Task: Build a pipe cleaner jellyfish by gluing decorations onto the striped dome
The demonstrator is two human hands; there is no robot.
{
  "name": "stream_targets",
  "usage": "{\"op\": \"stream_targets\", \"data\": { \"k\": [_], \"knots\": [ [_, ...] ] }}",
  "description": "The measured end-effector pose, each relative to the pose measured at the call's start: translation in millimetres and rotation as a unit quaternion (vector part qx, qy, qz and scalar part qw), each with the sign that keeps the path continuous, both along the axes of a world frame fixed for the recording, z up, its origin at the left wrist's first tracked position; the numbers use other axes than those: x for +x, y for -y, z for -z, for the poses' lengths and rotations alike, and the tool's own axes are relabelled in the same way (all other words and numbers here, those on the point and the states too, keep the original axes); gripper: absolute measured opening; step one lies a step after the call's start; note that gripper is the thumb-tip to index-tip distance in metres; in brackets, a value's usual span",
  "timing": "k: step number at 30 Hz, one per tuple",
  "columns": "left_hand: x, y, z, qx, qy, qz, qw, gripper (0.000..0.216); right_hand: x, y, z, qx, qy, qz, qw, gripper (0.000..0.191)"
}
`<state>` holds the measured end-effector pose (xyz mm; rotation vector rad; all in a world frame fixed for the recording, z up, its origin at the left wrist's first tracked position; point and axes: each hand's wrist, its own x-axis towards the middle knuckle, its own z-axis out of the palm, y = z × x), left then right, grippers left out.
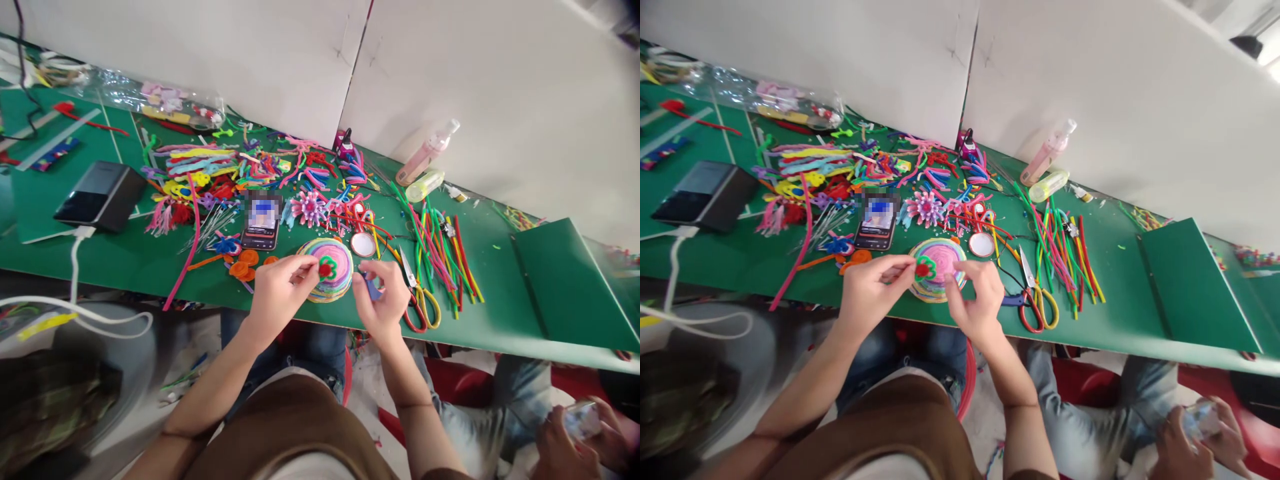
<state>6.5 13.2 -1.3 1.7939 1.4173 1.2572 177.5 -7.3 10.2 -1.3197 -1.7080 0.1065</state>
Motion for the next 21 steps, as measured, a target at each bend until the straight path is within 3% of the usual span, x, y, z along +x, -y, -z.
{"op": "stream_targets", "data": {
  "k": [3, 5, 12, 18, 21],
  "knots": [
    [-0.3, 1.7, -0.2, 0.013, -0.004, 0.013, 1.0, 0.012, -5.8, -3.9, 3.8, -0.16, -0.148, -0.06, 0.974, 0.019],
    [-0.7, 3.2, -0.6, 0.028, -0.018, 0.016, 0.999, 0.013, -9.5, -6.0, 8.2, -0.22, -0.205, -0.093, 0.949, 0.023],
    [-1.6, 6.4, 0.5, 0.041, -0.027, 0.034, 0.998, 0.015, -14.7, -9.8, 13.3, -0.197, -0.176, -0.069, 0.962, 0.015],
    [-3.7, 7.9, 3.4, 0.1, -0.05, 0.042, 0.993, 0.014, -15.3, -10.9, 16.8, -0.243, -0.223, -0.098, 0.939, 0.012],
    [-5.4, 9.3, 5.3, 0.099, -0.05, 0.038, 0.993, 0.013, -17.0, -10.6, 19.6, -0.236, -0.2, -0.094, 0.946, 0.012]
  ]
}}
